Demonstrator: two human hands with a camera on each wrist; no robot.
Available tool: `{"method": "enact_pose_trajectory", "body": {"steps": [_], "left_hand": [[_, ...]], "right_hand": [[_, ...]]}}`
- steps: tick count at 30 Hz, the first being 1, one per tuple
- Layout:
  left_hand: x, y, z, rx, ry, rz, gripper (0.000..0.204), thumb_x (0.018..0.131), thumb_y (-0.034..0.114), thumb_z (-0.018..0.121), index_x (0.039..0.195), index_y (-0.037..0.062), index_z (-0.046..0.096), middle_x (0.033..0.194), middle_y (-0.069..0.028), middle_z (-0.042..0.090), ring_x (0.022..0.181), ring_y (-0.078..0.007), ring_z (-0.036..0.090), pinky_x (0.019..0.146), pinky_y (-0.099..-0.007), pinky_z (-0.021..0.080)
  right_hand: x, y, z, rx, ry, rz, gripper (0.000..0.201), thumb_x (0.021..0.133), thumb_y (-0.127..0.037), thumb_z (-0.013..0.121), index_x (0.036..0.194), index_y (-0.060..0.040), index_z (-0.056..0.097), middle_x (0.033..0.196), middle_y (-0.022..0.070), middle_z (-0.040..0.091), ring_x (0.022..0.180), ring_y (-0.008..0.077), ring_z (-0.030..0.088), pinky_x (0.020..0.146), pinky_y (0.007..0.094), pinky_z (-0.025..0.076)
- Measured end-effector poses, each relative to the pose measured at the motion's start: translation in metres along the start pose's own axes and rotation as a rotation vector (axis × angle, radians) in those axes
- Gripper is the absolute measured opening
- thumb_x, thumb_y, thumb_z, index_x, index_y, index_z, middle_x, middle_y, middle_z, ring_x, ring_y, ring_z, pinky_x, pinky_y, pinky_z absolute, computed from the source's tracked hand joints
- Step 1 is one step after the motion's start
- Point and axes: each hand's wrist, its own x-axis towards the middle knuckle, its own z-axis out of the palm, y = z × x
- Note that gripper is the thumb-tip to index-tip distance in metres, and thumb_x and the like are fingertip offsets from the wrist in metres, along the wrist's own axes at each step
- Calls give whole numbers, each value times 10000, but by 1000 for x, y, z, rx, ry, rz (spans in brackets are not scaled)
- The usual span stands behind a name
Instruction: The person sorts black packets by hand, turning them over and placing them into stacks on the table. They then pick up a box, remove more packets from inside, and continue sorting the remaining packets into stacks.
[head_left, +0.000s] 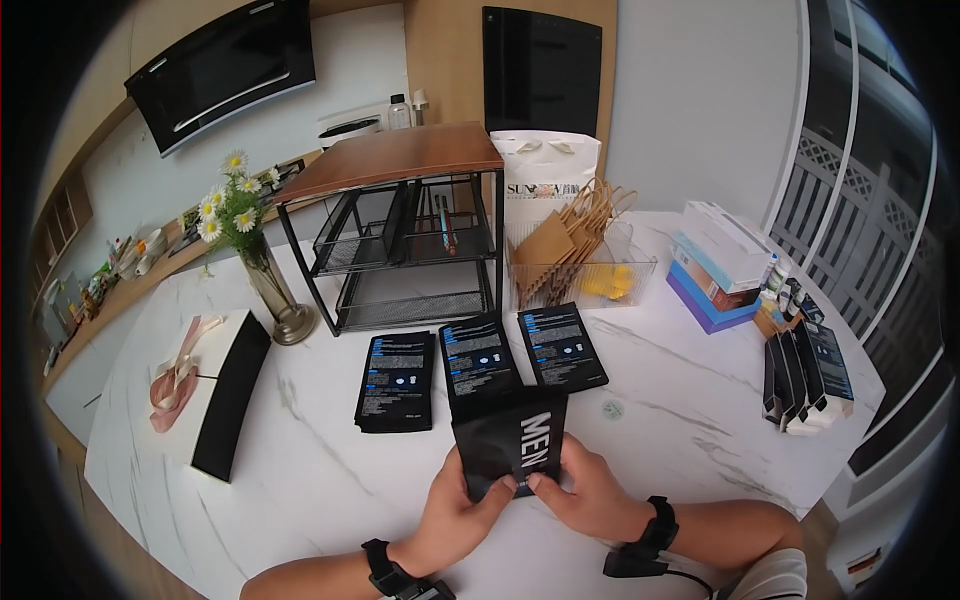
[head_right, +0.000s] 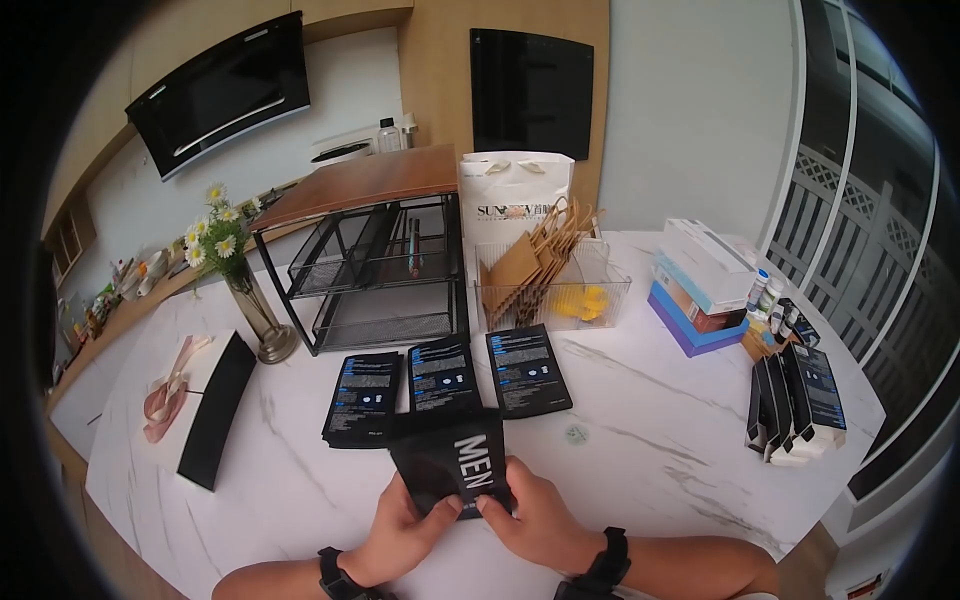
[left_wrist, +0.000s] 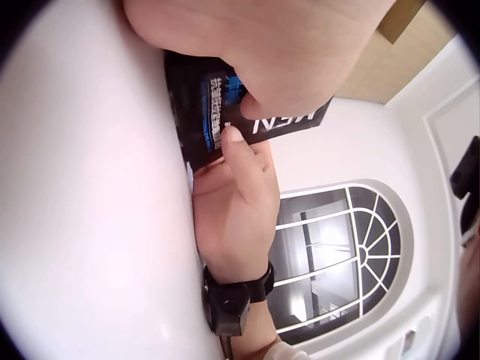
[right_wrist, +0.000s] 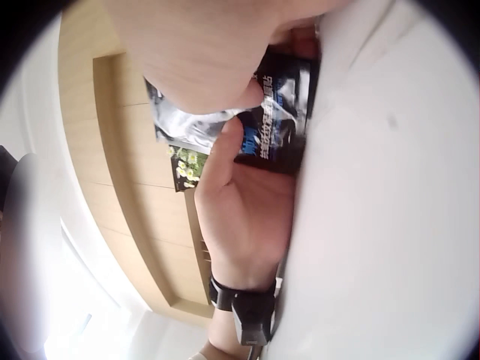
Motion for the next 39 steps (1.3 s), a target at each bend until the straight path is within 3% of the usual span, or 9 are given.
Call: {"method": "enact_pose_trajectory", "body": {"steps": [3,4,9,22,27,32,33,35,39], "left_hand": [[2,18,-9,-37,-80,-215,392,938,-13,661,1304,-3,522,1171,-56,657,1041,-118,616,931,-316,517],[2,18,-12,-153,-78,-274,355,936,17,677,1268,0,554,1131,-50,669,1008,-103,616,911,-297,518],[3,23,-15,-475,-134,-464,346,935,67,693,1254,8,572,1153,-63,674,1037,-129,641,923,-311,535],[-7,18,-6,-142,-111,-311,374,1002,132,662,1333,20,531,1237,-81,658,1105,-167,642,958,-345,536],[1,39,-14,-629,-209,-508,575,925,81,691,1453,21,473,1399,-114,593,1244,-235,604,1076,-410,487],[-5,78,-13,-585,-373,-410,968,882,91,732,1640,122,131,1618,-210,353,1515,-329,340,1221,-493,333],[-5,83,-13,-555,-380,-375,990,866,78,747,1641,121,134,1582,-230,388,1489,-357,378,1213,-500,346],[-8,88,-9,-499,-328,-333,936,868,28,720,1624,102,173,1474,-217,488,1420,-364,470,1167,-503,415],[-12,79,-1,-455,-166,-347,779,910,-28,693,1564,77,283,1320,-182,581,1272,-288,597,1050,-437,529]], "right_hand": [[-5,-8,-1,439,-166,161,387,1033,-98,596,1361,2,416,1153,88,620,964,119,645,750,270,532],[-3,-25,-9,458,-285,311,391,1051,-97,566,1384,-17,377,1138,77,606,860,118,668,672,266,535],[-3,-25,-15,540,-386,342,381,1057,-98,537,1391,-22,372,1131,94,609,804,149,688,672,281,555],[-9,-22,-2,516,-361,318,418,1064,-118,544,1401,3,329,1154,135,637,902,211,726,746,336,628],[-9,-32,-18,664,-603,480,416,1085,-239,536,1424,-52,385,1142,92,644,843,171,712,705,300,599],[-6,-55,-16,681,-753,476,418,1078,-241,548,1403,-23,400,1161,76,597,871,143,676,687,278,591],[-7,-51,-17,688,-746,472,418,1078,-241,548,1403,-23,400,1161,76,597,871,143,676,687,278,591],[-8,-40,-18,545,-846,506,438,1077,-291,566,1395,-6,467,1216,30,599,1135,88,561,999,255,478],[-21,-37,4,488,-648,382,475,1065,-241,582,1399,22,370,1199,93,591,1017,152,673,752,279,641]]}}
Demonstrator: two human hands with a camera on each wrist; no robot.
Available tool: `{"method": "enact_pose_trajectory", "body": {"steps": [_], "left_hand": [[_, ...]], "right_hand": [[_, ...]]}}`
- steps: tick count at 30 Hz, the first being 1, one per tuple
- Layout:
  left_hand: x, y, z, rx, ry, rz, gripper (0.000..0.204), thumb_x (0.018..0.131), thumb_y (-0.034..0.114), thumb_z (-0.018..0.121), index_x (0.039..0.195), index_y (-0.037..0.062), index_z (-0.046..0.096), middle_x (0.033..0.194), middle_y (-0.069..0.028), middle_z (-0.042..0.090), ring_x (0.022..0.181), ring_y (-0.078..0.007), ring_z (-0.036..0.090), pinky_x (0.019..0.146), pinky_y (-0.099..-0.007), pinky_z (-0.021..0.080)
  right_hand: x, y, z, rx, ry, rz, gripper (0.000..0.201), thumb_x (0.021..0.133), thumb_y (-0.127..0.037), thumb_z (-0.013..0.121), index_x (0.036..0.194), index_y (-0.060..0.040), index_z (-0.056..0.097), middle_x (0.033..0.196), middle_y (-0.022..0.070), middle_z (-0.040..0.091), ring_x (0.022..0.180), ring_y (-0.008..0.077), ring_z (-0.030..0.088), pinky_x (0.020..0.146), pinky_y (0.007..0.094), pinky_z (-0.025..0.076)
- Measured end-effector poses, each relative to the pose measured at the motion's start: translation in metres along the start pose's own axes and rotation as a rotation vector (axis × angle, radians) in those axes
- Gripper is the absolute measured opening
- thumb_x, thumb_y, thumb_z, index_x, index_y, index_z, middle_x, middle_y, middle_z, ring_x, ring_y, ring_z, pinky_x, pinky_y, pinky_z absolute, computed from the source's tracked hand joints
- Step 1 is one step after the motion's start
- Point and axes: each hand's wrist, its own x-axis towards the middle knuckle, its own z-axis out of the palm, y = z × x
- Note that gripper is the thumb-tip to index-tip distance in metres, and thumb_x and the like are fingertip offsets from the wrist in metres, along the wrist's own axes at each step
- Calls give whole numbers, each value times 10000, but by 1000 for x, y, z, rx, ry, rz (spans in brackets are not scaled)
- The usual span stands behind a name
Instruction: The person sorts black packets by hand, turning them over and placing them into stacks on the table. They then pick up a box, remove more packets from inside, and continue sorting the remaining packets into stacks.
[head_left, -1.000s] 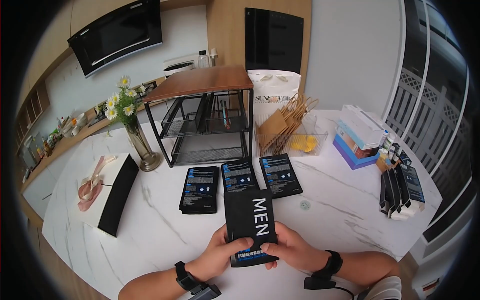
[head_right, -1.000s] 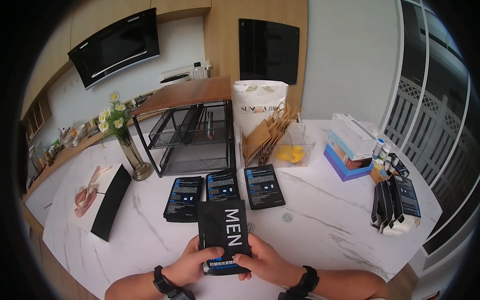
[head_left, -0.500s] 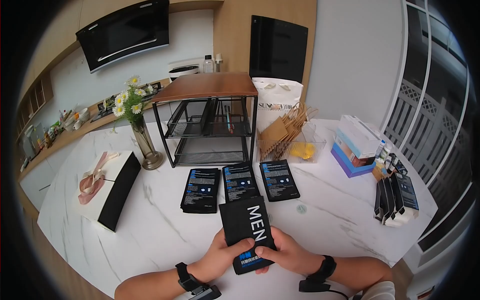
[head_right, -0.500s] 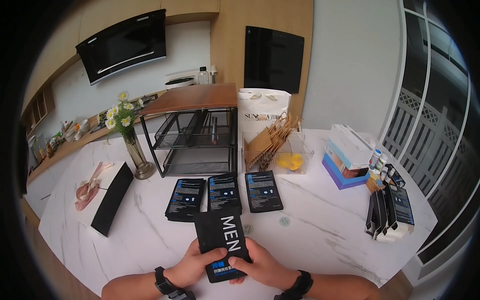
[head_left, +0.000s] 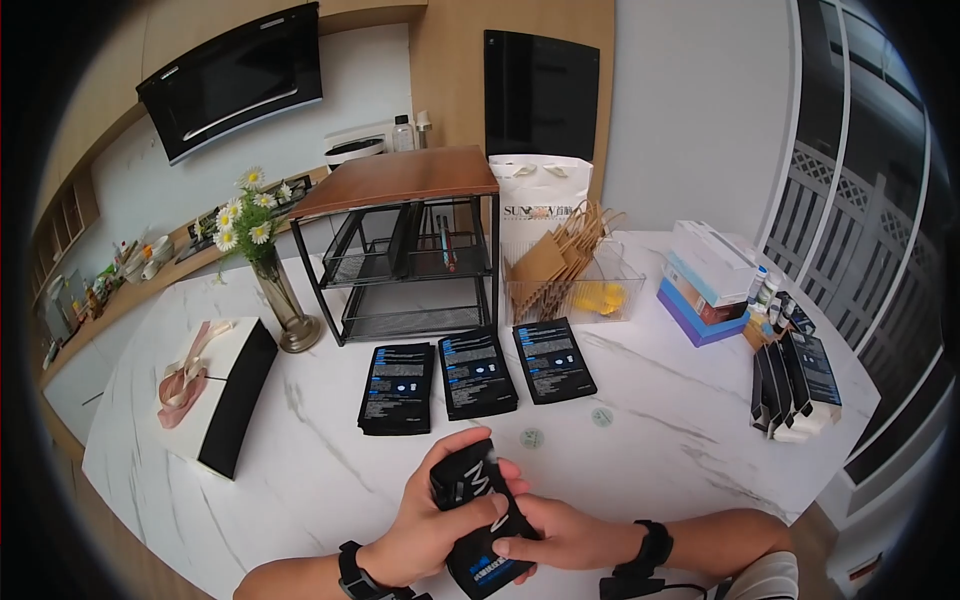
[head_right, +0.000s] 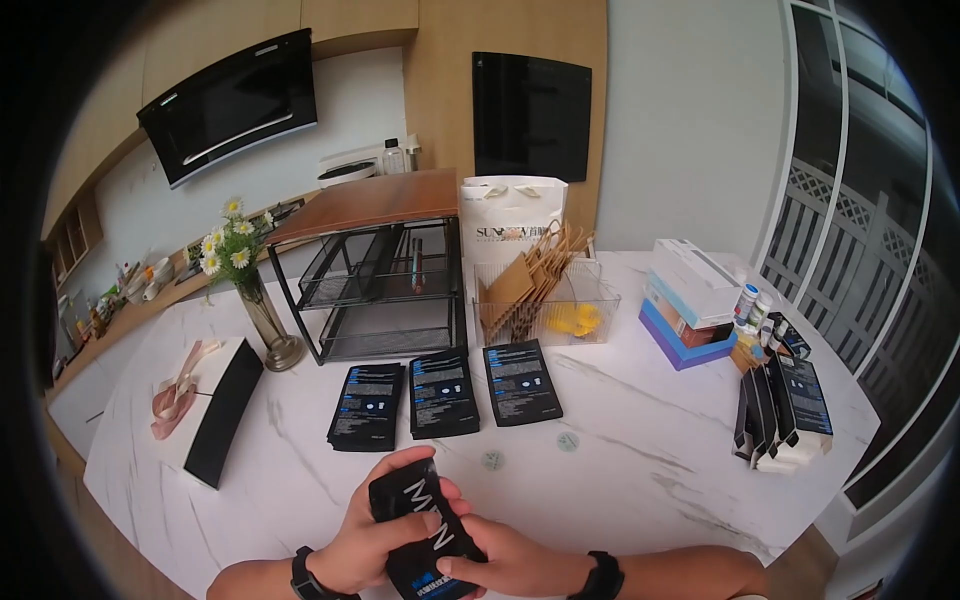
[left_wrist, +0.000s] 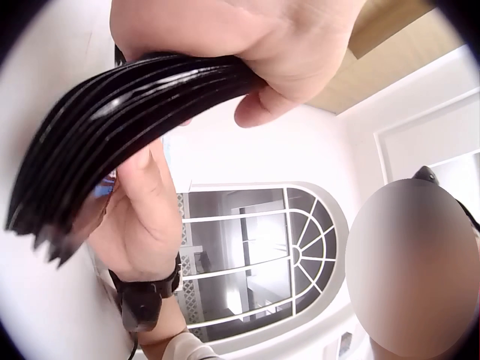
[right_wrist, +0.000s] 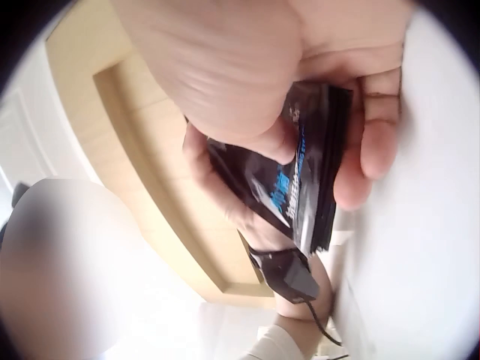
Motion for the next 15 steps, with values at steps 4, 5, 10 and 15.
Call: {"method": "enact_pose_trajectory", "body": {"steps": [4,5,10,15], "left_hand": [[6,-11,-5,29,131,31,546,930,-94,625,1427,21,429,1110,-145,674,1067,-256,703,897,-360,608],[6,-11,-6,67,124,33,540,934,-85,624,1426,18,427,1111,-145,674,1071,-252,700,906,-359,603],[7,-3,1,-4,134,26,595,941,13,645,1466,29,366,1204,-156,633,1135,-251,649,993,-398,545],[15,-30,-18,398,429,353,586,986,149,684,1461,17,368,1364,-100,533,1263,-183,511,1071,-340,440]], "right_hand": [[-2,-2,21,-56,196,-72,530,1052,-210,599,1436,27,320,1270,115,562,1058,166,660,777,305,664],[-2,0,22,-55,196,-73,530,1052,-210,599,1436,27,320,1270,115,562,1058,166,660,777,305,664],[0,6,11,13,162,-49,482,1039,-175,618,1387,32,356,1262,115,569,1053,154,652,746,309,665],[-6,-26,-14,-628,768,-241,279,950,-154,697,1111,-3,526,917,121,711,664,220,702,586,340,583]]}}
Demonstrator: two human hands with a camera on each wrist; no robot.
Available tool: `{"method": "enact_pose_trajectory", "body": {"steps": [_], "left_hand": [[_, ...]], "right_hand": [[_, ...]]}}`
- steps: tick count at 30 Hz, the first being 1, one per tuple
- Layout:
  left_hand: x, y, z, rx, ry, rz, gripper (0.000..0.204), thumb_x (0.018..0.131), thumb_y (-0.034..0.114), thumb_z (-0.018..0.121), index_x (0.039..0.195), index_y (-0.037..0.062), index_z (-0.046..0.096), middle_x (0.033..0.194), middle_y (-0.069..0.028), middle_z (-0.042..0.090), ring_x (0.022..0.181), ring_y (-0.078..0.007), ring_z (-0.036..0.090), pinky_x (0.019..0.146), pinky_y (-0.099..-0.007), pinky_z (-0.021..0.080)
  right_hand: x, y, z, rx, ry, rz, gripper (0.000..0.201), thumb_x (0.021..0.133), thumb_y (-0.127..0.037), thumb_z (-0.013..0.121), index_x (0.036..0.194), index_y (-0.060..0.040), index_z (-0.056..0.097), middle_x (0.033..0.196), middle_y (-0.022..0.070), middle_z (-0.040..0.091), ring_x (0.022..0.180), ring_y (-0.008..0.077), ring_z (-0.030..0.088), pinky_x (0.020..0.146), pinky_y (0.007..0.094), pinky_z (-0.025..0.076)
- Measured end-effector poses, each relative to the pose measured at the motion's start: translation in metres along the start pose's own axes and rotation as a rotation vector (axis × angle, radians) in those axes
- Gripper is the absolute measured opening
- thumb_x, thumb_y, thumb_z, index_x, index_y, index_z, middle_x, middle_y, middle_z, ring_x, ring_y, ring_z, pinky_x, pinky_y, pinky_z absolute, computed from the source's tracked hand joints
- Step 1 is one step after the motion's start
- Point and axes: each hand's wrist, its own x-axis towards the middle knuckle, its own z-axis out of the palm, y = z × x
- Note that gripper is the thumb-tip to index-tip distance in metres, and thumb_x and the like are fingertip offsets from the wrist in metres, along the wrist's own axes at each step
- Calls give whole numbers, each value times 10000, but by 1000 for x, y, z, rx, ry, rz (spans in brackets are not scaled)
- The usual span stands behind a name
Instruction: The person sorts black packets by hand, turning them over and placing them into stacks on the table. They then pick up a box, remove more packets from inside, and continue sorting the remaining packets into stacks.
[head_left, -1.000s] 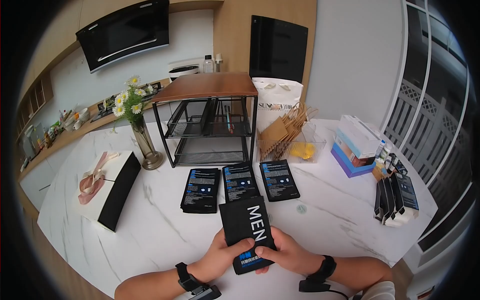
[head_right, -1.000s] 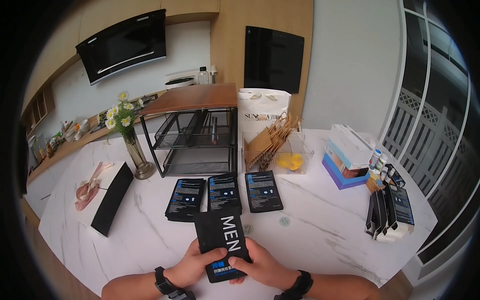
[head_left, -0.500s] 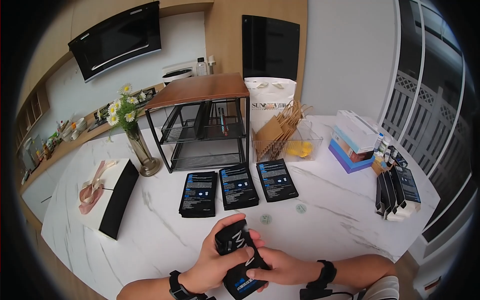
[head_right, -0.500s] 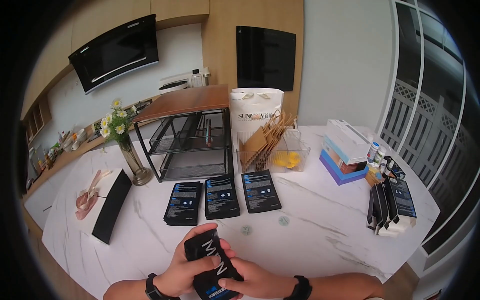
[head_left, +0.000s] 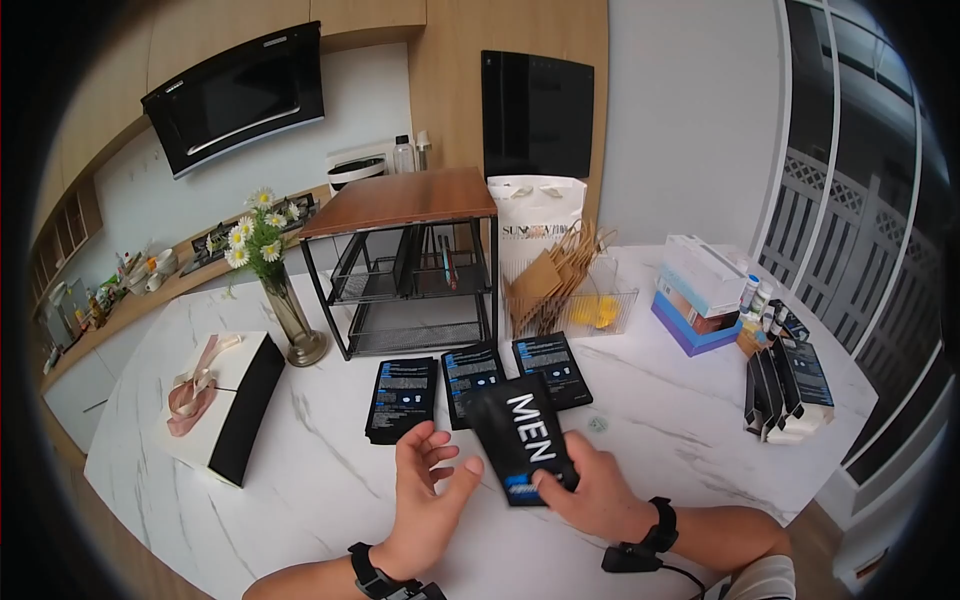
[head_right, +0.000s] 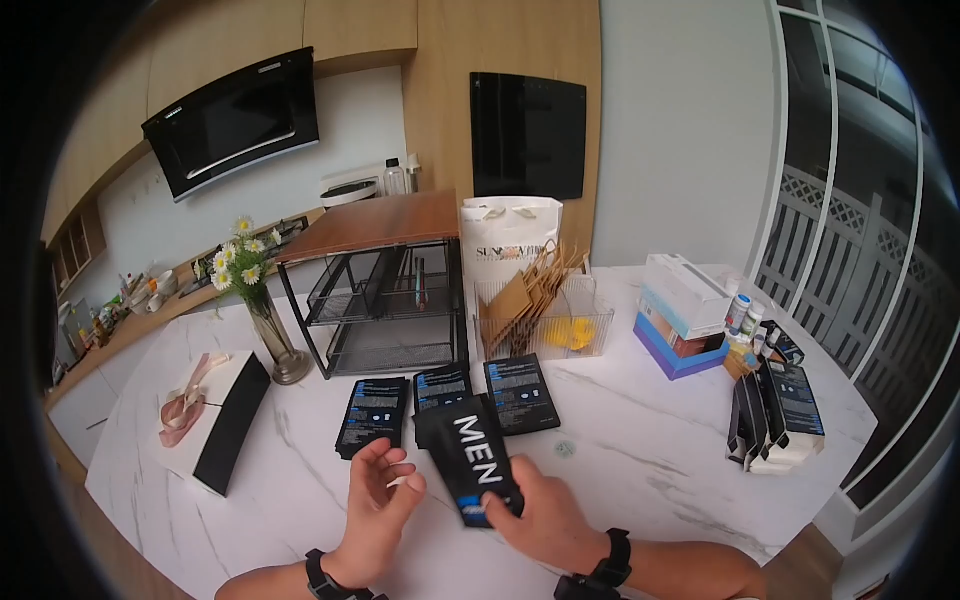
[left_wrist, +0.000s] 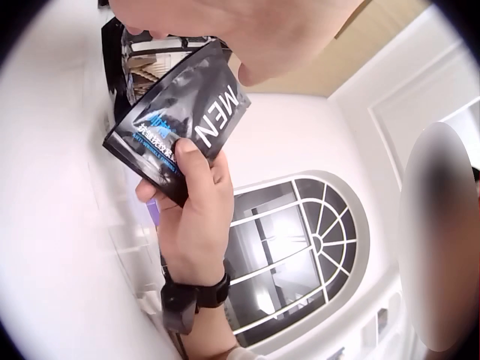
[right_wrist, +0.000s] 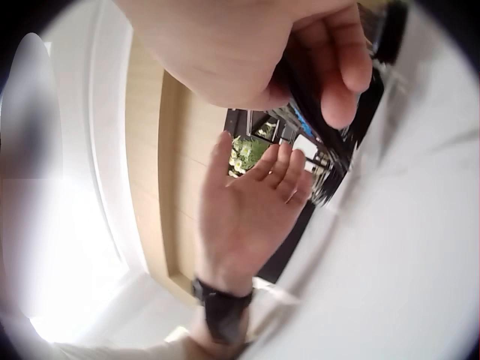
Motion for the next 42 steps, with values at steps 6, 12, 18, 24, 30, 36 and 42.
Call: {"method": "enact_pose_trajectory", "body": {"steps": [6,12,18,24,30,36,42], "left_hand": [[-19,-14,11,-166,-382,-144,804,948,222,762,1522,36,230,1420,-119,437,1339,-236,458,1055,-406,477],[-6,-18,-1,-287,-312,-225,384,985,25,565,1362,-10,503,1225,-69,637,1119,-146,610,984,-318,509],[-11,-6,1,-80,-170,-86,284,922,-51,571,1198,-13,626,1124,-45,701,1008,-118,638,892,-278,518],[-9,-36,0,4,-185,59,299,880,-65,612,1175,-24,639,1011,-9,692,903,-60,586,800,-236,501],[-5,-40,5,-4,-227,45,341,875,-71,603,1213,-34,584,1085,-52,691,945,-88,613,836,-254,507],[-2,-60,4,8,-200,61,455,889,-49,597,1321,-20,457,1192,-111,604,1040,-162,597,900,-302,509],[-9,-51,1,242,-339,38,375,902,-40,606,1263,3,513,1172,-86,601,1102,-169,595,944,-303,504]], "right_hand": [[-21,-2,23,-766,46,-473,436,868,-379,773,1108,-65,589,884,113,693,609,277,672,566,366,533],[-20,-17,20,-536,-170,-536,541,895,-374,759,1208,8,539,941,108,683,869,280,694,817,382,533],[-10,17,27,-77,189,-401,433,929,-105,662,1301,5,470,1065,158,620,1012,287,637,917,374,500],[-14,25,38,97,-86,-191,529,1029,-146,555,1446,84,326,1300,274,559,1220,364,571,1071,427,426],[-3,48,42,192,-27,-162,412,1002,-168,627,1305,50,452,1093,207,665,1000,279,672,876,382,523],[23,51,0,89,97,-115,338,973,-143,678,1216,29,518,1073,156,663,984,149,614,847,338,515],[58,86,-101,166,203,-67,320,973,-69,665,1251,28,541,1191,63,654,1053,102,600,932,273,497]]}}
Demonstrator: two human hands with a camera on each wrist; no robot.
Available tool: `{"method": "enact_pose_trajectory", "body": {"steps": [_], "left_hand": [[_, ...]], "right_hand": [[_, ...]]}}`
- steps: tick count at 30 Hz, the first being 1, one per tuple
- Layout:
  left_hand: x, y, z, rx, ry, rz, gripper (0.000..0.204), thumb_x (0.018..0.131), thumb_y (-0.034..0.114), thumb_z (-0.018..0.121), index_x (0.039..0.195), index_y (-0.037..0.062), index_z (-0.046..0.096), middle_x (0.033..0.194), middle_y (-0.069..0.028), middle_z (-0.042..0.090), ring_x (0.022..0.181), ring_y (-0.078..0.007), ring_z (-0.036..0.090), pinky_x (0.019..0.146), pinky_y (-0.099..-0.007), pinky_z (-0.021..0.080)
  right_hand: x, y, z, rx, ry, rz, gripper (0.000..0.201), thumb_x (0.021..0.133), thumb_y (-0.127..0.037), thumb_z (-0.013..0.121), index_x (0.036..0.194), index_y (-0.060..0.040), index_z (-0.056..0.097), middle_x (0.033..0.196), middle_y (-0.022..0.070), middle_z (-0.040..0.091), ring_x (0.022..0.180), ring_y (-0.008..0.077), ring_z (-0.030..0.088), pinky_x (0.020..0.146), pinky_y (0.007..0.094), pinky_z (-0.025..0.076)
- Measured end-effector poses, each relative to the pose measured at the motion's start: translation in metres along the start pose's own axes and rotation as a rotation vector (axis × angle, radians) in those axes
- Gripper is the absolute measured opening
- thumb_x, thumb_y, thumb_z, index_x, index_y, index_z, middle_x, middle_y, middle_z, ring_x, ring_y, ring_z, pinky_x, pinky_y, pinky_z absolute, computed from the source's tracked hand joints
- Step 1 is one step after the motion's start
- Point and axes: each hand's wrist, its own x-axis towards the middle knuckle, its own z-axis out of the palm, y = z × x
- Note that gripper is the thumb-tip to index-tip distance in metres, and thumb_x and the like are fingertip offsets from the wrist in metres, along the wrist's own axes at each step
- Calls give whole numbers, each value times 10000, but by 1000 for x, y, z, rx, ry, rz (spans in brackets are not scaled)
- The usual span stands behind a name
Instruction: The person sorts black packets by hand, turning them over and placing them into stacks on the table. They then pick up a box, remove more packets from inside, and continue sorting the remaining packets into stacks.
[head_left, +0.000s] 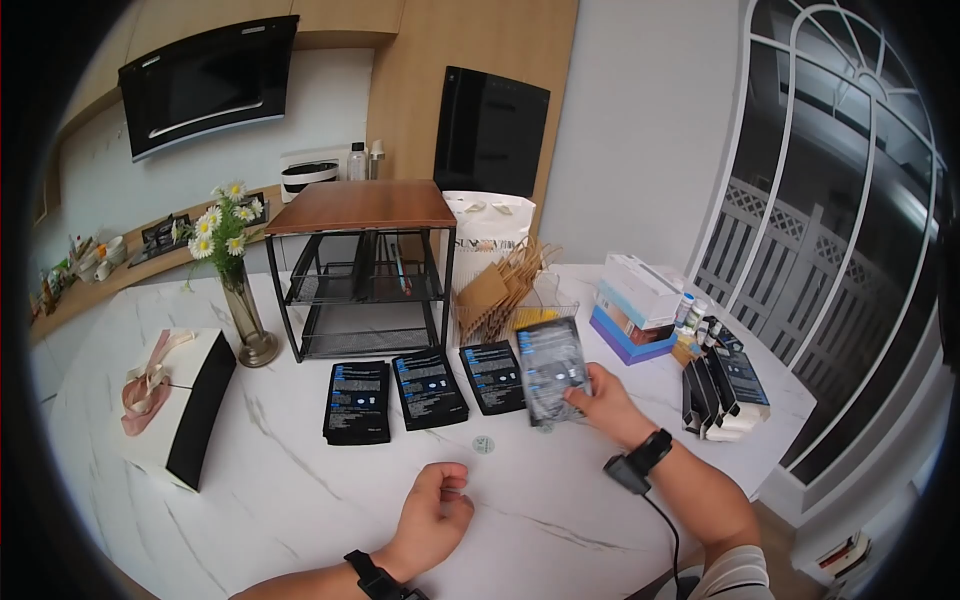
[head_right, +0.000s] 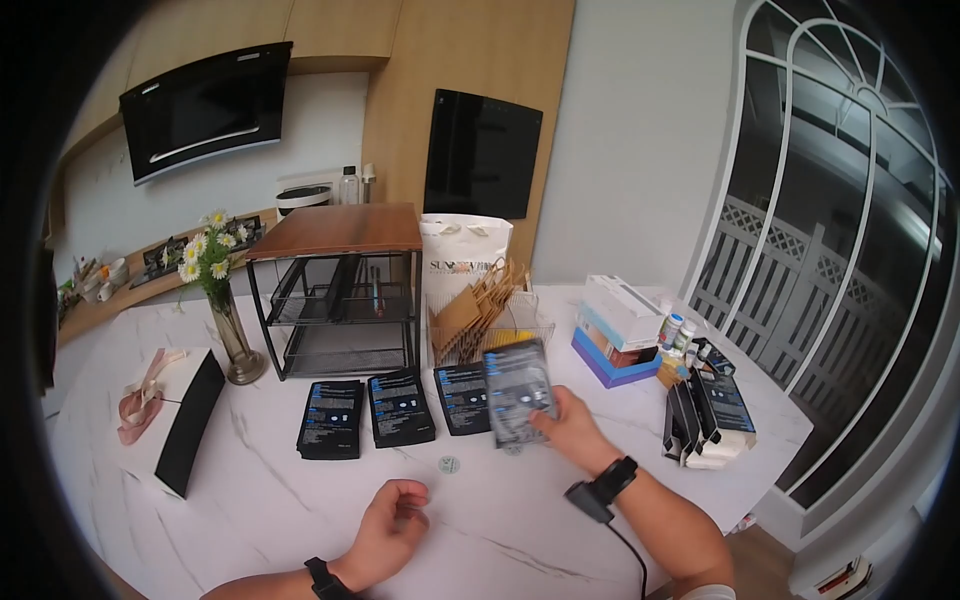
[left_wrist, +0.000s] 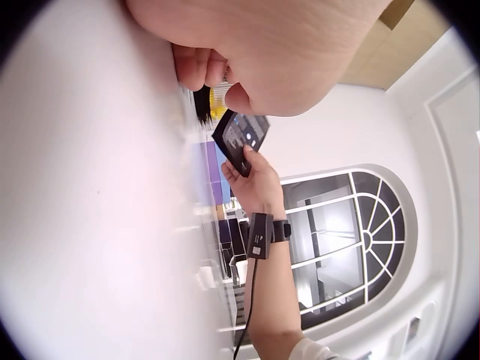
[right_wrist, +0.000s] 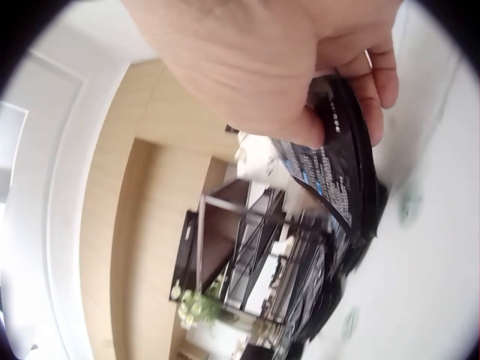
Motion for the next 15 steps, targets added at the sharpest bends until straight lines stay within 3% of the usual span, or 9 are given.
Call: {"method": "enact_pose_trajectory", "body": {"steps": [2,3,5,9,11,15], "left_hand": [[0,0,0,28,-18,19,336,897,-26,623,1224,3,551,1155,-79,613,1089,-167,598,949,-306,503],[1,0,0,20,-8,26,336,897,-26,623,1224,3,551,1155,-79,613,1089,-167,598,949,-306,503],[0,-1,1,51,-21,48,345,895,-20,626,1232,0,554,1139,-80,622,1075,-173,602,956,-305,501],[1,-2,0,66,-27,46,352,894,-11,629,1238,-1,556,1135,-88,622,1066,-178,605,956,-309,502],[0,-2,2,68,-4,82,330,889,43,653,1209,5,584,1124,-117,642,1010,-222,645,912,-336,534],[0,-3,2,77,2,65,329,888,46,655,1207,5,585,1131,-122,642,1017,-227,654,916,-338,537]], "right_hand": [[12,12,-31,-27,47,223,299,967,-66,664,1234,46,588,1067,55,687,972,132,634,891,285,518],[18,16,-42,-37,39,216,299,967,-66,664,1234,46,588,1067,55,687,972,132,634,891,285,518],[28,22,-53,-173,7,467,243,939,-53,685,1162,36,650,979,48,710,898,147,659,849,285,522],[46,16,-35,-171,-61,449,240,910,-62,713,1104,71,667,952,68,715,880,172,670,843,288,518],[57,38,-32,-114,-52,422,268,900,-50,715,1114,94,647,988,95,707,902,188,667,856,292,518],[61,54,-21,-167,100,367,375,885,-19,708,1207,110,567,1080,139,691,953,197,661,878,297,519]]}}
